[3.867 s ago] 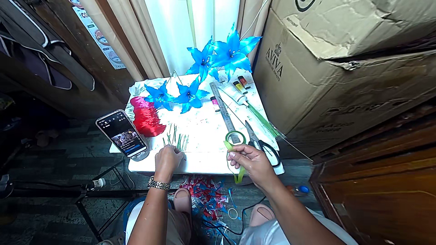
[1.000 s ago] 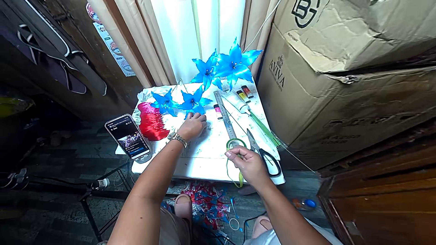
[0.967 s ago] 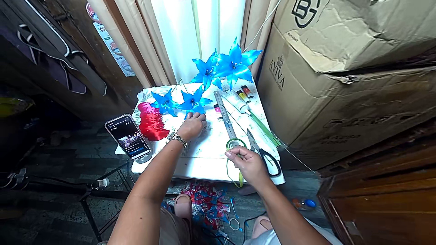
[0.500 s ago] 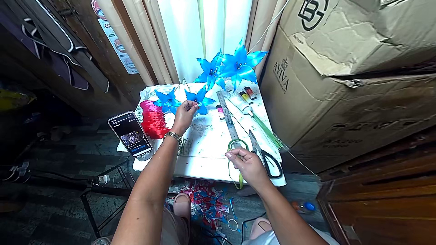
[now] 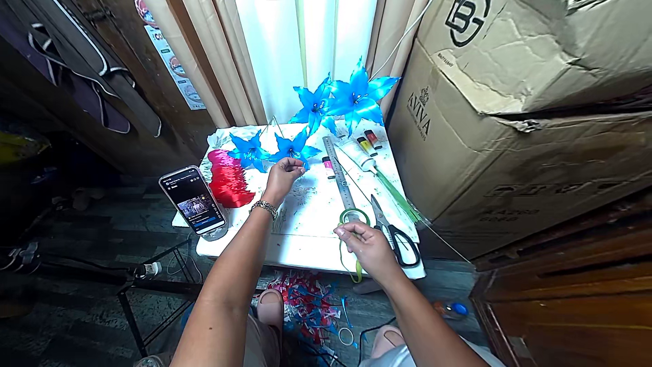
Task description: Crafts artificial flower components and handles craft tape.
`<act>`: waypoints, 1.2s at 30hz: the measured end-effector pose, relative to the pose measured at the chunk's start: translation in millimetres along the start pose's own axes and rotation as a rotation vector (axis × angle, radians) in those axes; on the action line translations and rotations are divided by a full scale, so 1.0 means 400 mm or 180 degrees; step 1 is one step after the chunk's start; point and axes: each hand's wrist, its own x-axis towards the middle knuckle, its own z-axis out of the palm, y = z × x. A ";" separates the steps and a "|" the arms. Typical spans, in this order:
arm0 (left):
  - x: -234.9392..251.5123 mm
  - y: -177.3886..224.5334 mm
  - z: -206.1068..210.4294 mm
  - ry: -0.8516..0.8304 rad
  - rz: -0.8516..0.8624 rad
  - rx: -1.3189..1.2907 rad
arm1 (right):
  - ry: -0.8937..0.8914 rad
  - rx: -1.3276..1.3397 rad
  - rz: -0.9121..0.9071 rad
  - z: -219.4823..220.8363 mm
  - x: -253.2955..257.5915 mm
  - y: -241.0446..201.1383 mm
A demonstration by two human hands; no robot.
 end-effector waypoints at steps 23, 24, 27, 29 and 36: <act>-0.352 0.075 0.034 0.0338 -0.0962 -0.2622 | -0.0175 0.0292 -0.0166 0.050 -0.008 -0.033; -0.356 0.072 0.043 0.0334 -0.0948 -0.2653 | -0.0182 0.0352 -0.0113 0.056 -0.010 -0.034; -0.361 0.065 0.063 0.0309 -0.0910 -0.2609 | -0.0131 0.0552 0.0038 0.070 -0.009 -0.040; -0.362 0.064 0.069 0.0327 -0.0915 -0.2571 | -0.0105 0.0708 0.0114 0.075 -0.009 -0.044; -0.378 0.056 0.065 0.0256 -0.0897 -0.2695 | -0.0109 0.1161 0.0575 0.090 -0.012 -0.057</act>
